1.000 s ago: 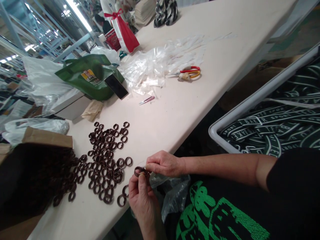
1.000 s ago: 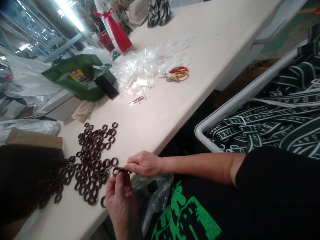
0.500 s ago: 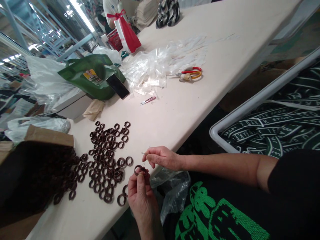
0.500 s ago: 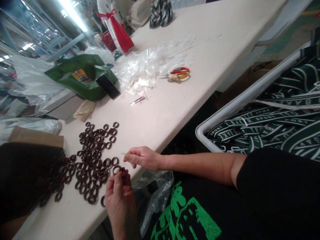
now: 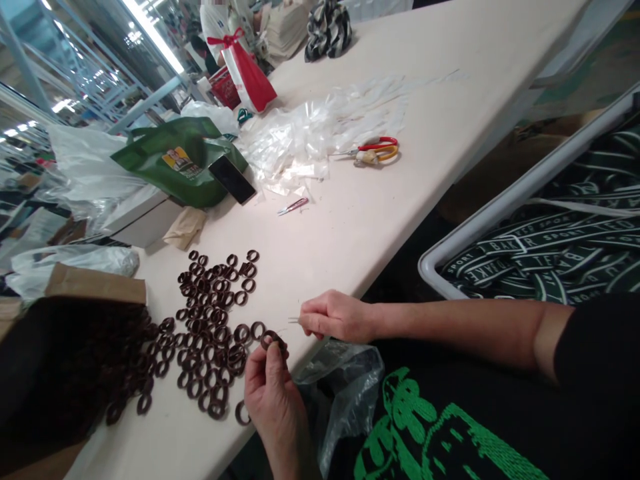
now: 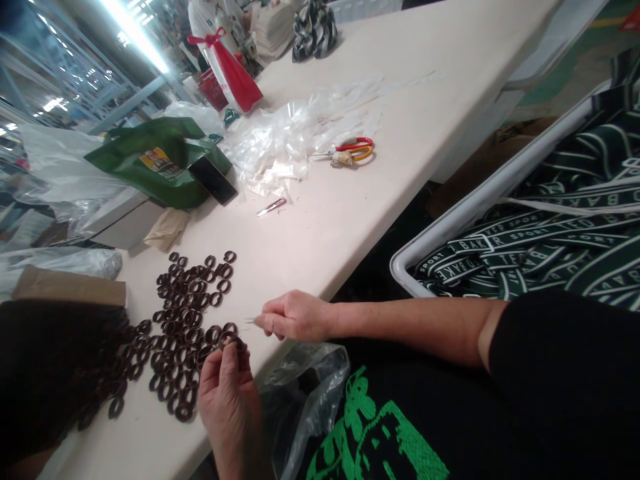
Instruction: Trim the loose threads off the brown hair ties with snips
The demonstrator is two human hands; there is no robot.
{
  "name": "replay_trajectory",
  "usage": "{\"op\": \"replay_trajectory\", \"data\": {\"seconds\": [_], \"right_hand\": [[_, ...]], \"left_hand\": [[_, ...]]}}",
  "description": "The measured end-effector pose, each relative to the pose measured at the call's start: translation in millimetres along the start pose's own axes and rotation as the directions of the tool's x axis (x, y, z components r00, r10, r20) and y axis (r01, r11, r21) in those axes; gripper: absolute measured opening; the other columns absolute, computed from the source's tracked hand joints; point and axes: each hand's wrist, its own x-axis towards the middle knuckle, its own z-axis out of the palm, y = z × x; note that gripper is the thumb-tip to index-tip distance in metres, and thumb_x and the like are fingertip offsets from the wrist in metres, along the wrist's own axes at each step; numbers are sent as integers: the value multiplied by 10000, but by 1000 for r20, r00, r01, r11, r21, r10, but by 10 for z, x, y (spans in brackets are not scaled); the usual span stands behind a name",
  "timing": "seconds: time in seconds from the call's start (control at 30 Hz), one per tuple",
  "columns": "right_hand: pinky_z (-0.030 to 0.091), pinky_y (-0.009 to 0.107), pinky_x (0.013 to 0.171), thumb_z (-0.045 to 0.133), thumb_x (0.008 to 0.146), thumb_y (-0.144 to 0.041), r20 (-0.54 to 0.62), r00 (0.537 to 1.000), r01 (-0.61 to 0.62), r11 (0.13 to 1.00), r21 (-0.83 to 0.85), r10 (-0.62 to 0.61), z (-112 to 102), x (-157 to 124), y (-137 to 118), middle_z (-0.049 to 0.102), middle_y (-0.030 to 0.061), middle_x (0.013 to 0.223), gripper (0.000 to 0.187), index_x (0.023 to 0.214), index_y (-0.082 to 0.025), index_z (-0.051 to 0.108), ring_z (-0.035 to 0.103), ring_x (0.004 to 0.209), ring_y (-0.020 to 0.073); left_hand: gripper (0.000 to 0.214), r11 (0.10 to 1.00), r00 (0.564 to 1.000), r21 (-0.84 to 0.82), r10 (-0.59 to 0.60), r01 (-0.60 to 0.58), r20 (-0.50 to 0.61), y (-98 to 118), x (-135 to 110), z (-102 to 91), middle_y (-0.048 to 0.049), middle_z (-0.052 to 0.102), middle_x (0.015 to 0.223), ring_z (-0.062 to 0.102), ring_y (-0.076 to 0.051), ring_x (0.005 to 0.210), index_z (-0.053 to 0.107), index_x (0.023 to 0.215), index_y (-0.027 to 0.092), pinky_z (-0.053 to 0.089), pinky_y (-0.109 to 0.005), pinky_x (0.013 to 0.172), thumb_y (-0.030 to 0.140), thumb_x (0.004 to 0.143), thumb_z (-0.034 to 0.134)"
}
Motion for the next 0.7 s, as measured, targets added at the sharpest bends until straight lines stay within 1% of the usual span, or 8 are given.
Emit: {"op": "replay_trajectory", "data": {"seconds": [0.07, 0.17, 0.23, 0.3, 0.4, 0.5, 0.57, 0.7], "right_hand": [[426, 231, 616, 494, 969, -408, 62, 996, -71, 997, 27, 69, 99, -42, 62, 600, 2, 625, 374, 771, -125, 638, 541, 588, 107], [430, 219, 617, 489, 974, -408, 106, 988, -118, 990, 76, 109, 209, -32, 153, 609, 0, 615, 389, 773, -119, 654, 542, 586, 100], [432, 214, 620, 489, 974, -414, 85, 990, -119, 989, 89, 112, 248, -10, 178, 613, 0, 624, 392, 782, -116, 657, 550, 595, 98], [424, 209, 616, 487, 973, -422, 26, 995, -102, 993, 54, 100, 267, 5, 173, 609, -5, 632, 392, 792, -118, 656, 543, 596, 95], [383, 207, 592, 500, 968, -442, -76, 997, 13, 991, -136, -23, 270, 17, 150, 590, -13, 648, 384, 814, -130, 661, 492, 595, 91], [359, 217, 599, 512, 969, -448, -128, 974, 134, 929, -346, -188, 260, 38, 153, 611, 4, 708, 366, 841, -141, 667, 487, 641, 106], [351, 223, 603, 509, 975, -445, -139, 959, 163, 882, -441, -247, 248, 54, 168, 628, 14, 736, 359, 840, -149, 660, 493, 658, 114], [329, 234, 588, 505, 980, -445, -120, 943, 188, 792, -581, -312, 216, 68, 193, 628, 15, 739, 360, 792, -165, 630, 495, 652, 119]], "left_hand": [[329, 1000, 1000, 3, -2, 2, 12, 19, 10, 19, 32, 661, 781, 607, -99, 759, 654, 760, 176, 485, -218, 735, 378, 627, 877], [315, 1000, 1000, 22, -8, 7, 27, 25, -6, 33, 29, 667, 800, 609, -99, 772, 659, 783, 176, 486, -223, 760, 375, 650, 865], [308, 999, 1000, 32, -1, 0, 28, 17, -26, 33, 26, 670, 810, 610, -100, 773, 659, 784, 176, 486, -226, 760, 375, 661, 859], [293, 999, 999, 39, 14, -16, 34, 3, -43, 32, 22, 673, 823, 612, -103, 774, 657, 787, 177, 489, -233, 762, 375, 681, 846], [276, 998, 997, 40, 36, -38, 63, -21, -56, 33, 12, 679, 865, 621, -112, 797, 658, 806, 177, 494, -247, 775, 377, 713, 824], [280, 999, 996, 22, 24, -25, 82, -36, -57, 42, 11, 679, 875, 630, -116, 821, 661, 814, 177, 497, -246, 788, 372, 708, 830], [282, 1000, 997, 18, 8, -9, 79, -38, -56, 50, 13, 676, 857, 631, -114, 822, 659, 808, 174, 499, -240, 793, 371, 704, 833], [296, 1000, 997, 13, 7, -8, 76, -35, -50, 66, 7, 681, 856, 636, -115, 817, 655, 791, 169, 508, -240, 791, 375, 689, 841]]}}
